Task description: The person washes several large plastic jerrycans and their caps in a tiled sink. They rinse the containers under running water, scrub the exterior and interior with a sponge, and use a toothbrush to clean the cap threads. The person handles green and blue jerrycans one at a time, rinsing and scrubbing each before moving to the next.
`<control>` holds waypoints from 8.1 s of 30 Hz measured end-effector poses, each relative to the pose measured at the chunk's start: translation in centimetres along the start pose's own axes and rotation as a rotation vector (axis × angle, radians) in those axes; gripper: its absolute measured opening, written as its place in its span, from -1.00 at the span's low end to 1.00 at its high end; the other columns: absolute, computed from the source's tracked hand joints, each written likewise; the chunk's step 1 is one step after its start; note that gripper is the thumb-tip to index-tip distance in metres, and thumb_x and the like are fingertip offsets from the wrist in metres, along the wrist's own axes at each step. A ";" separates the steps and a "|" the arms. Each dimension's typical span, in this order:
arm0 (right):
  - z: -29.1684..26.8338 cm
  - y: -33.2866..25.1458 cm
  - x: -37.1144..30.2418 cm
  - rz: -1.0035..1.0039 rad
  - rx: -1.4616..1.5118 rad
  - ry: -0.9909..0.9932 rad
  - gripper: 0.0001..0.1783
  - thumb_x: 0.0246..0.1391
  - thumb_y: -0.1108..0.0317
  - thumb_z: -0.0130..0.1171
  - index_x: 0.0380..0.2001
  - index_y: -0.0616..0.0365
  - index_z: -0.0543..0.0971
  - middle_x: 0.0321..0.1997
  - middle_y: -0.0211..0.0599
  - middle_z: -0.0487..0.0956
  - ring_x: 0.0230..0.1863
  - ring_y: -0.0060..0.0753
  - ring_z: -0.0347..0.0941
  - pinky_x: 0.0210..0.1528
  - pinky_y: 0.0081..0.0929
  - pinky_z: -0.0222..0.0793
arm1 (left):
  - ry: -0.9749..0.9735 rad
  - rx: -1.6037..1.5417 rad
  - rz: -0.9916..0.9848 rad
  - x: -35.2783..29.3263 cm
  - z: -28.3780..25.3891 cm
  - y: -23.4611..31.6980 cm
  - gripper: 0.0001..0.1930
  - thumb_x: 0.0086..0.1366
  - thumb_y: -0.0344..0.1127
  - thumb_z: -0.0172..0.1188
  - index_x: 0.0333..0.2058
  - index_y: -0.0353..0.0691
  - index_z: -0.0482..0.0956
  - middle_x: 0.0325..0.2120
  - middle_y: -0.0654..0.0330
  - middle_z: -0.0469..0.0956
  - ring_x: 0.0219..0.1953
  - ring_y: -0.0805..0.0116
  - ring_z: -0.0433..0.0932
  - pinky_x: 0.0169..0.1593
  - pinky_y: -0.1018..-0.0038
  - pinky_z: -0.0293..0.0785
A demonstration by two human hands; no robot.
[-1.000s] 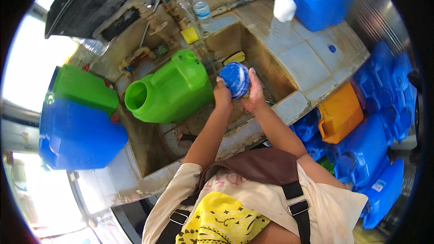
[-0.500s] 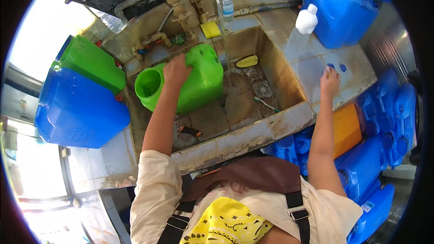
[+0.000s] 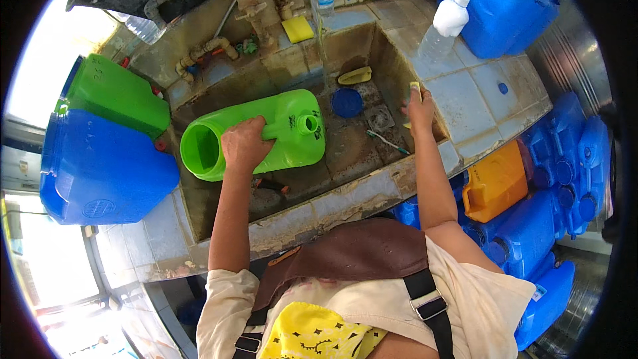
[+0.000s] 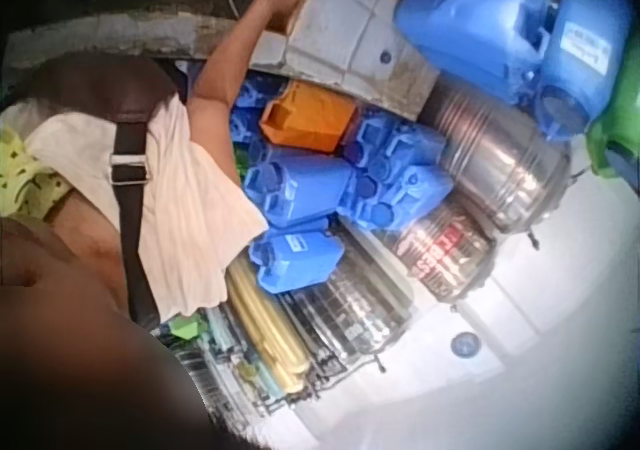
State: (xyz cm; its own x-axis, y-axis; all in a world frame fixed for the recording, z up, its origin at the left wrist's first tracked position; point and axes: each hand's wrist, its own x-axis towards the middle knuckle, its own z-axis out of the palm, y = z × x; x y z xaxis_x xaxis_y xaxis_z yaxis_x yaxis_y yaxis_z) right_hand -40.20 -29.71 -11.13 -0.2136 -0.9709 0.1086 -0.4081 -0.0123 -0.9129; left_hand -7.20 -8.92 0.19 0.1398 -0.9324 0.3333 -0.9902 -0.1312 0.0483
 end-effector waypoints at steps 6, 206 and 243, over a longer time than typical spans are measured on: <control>7.2 -7.4 -14.0 -0.247 0.309 -0.265 -0.61 0.31 0.19 -0.09 0.09 0.17 0.36 -0.14 -0.20 0.52 -0.19 -0.09 0.51 0.01 -0.14 0.41 | 0.057 -0.013 0.025 -2.0 -0.3 -0.9 -0.72 -0.25 -0.22 0.41 -0.51 -0.08 0.54 -0.56 0.20 0.56 -0.45 0.13 0.58 -0.39 0.21 0.45; 13.3 -5.7 -7.5 -0.094 0.003 -0.354 -0.47 0.13 -0.14 0.06 -0.06 0.04 0.59 -0.06 -0.06 0.60 -0.01 0.09 0.50 0.02 -0.10 0.40 | 0.082 -0.344 -0.605 -3.7 1.3 -8.9 -0.66 0.04 -0.32 0.26 -0.17 -0.30 0.64 -0.37 -0.05 0.66 -0.30 0.04 0.65 -0.21 0.25 0.51; 10.6 2.4 -3.7 -0.103 -0.593 -1.136 -0.08 -0.20 -0.34 0.28 -0.07 0.37 0.54 -0.06 0.10 0.58 -0.04 0.01 0.54 -0.06 -0.18 0.44 | 0.409 -0.872 -0.549 -13.7 9.5 -19.5 -0.80 0.17 -0.31 0.23 -0.39 -0.39 0.60 -0.48 0.18 0.63 -0.41 0.44 0.59 -0.36 0.43 0.47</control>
State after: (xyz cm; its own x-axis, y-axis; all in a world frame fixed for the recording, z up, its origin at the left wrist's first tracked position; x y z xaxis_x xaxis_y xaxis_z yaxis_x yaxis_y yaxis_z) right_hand -30.97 -28.66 -17.90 0.5952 -0.6334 -0.4945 -0.7707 -0.2757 -0.5745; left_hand 10.21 3.24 -14.31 0.7083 -0.6176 0.3418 -0.4761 -0.0606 0.8773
